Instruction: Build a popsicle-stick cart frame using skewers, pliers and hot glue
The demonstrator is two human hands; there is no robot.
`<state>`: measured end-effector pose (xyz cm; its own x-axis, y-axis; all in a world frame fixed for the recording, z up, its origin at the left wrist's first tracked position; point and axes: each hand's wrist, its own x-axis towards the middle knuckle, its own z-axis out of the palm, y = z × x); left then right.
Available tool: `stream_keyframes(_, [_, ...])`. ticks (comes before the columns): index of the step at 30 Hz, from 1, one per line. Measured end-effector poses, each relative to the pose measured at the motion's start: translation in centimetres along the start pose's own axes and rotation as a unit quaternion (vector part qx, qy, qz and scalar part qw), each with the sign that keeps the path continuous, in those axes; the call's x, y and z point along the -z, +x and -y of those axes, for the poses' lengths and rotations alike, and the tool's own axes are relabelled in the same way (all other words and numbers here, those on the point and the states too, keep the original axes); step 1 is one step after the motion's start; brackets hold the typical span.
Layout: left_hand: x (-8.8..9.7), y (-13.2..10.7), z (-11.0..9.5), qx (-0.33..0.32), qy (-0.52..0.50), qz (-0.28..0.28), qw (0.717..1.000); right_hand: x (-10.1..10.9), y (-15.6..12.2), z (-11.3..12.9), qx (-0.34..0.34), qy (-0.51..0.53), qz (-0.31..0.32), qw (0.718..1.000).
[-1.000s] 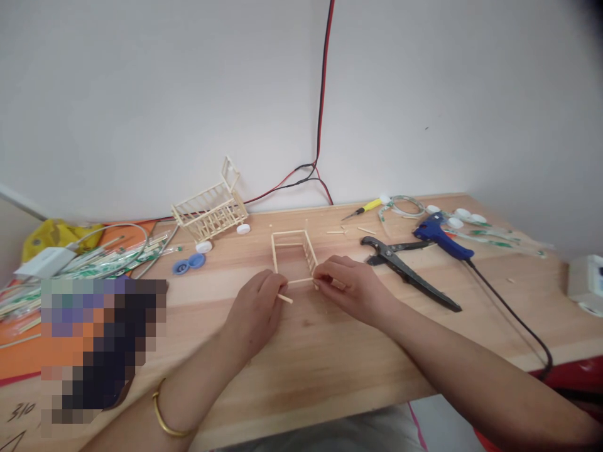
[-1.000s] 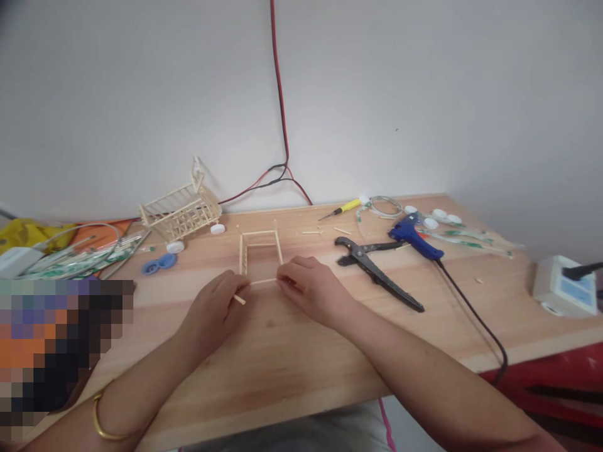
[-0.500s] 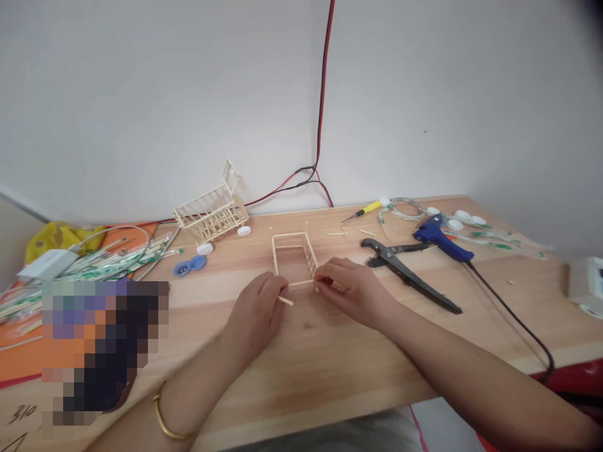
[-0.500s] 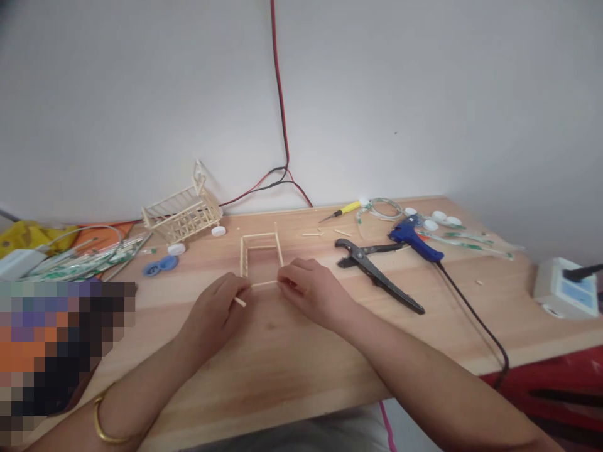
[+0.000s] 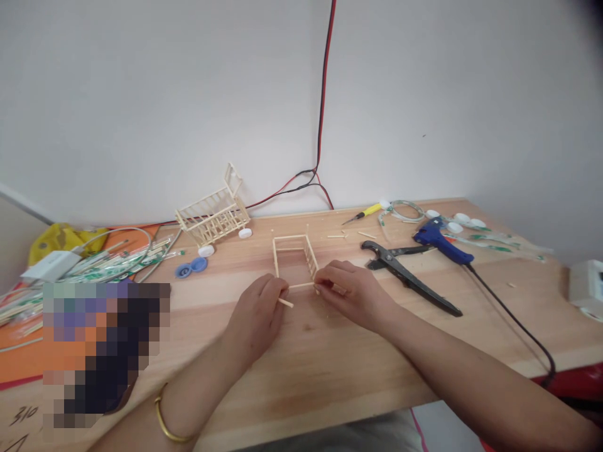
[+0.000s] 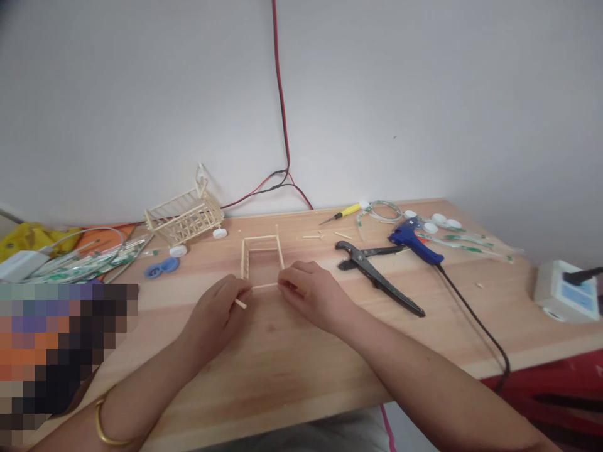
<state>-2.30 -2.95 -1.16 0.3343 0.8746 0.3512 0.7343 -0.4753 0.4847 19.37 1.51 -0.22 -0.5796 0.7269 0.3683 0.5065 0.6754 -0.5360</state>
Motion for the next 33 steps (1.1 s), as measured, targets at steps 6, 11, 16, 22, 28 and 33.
stream_keyframes(6, [0.0, 0.11, -0.13, -0.003, 0.003, -0.004, 1.0, 0.03, 0.11, 0.18, -0.004, -0.001, 0.003, 1.0])
stream_keyframes(11, [-0.02, 0.03, -0.04, -0.008, 0.006, -0.006, 1.0, 0.09, 0.04, 0.18, 0.001, -0.005, 0.001, 1.0])
stream_keyframes(16, [-0.09, 0.05, 0.06, -0.006, 0.004, -0.008, 1.0, 0.08, 0.06, 0.14, 0.002, -0.005, 0.002, 1.0])
stream_keyframes(22, [0.01, 0.05, 0.02, -0.013, 0.0, -0.008, 1.0, -0.01, 0.01, 0.06, 0.001, -0.002, 0.004, 1.0])
stream_keyframes(28, [0.03, 0.01, -0.01, -0.011, 0.002, -0.007, 1.0, 0.04, 0.0, 0.06, 0.005, -0.009, 0.0, 1.0])
stream_keyframes(33, [-0.08, 0.01, 0.1, -0.014, -0.001, -0.005, 1.0, 0.11, 0.09, 0.33, 0.008, -0.008, -0.004, 1.0])
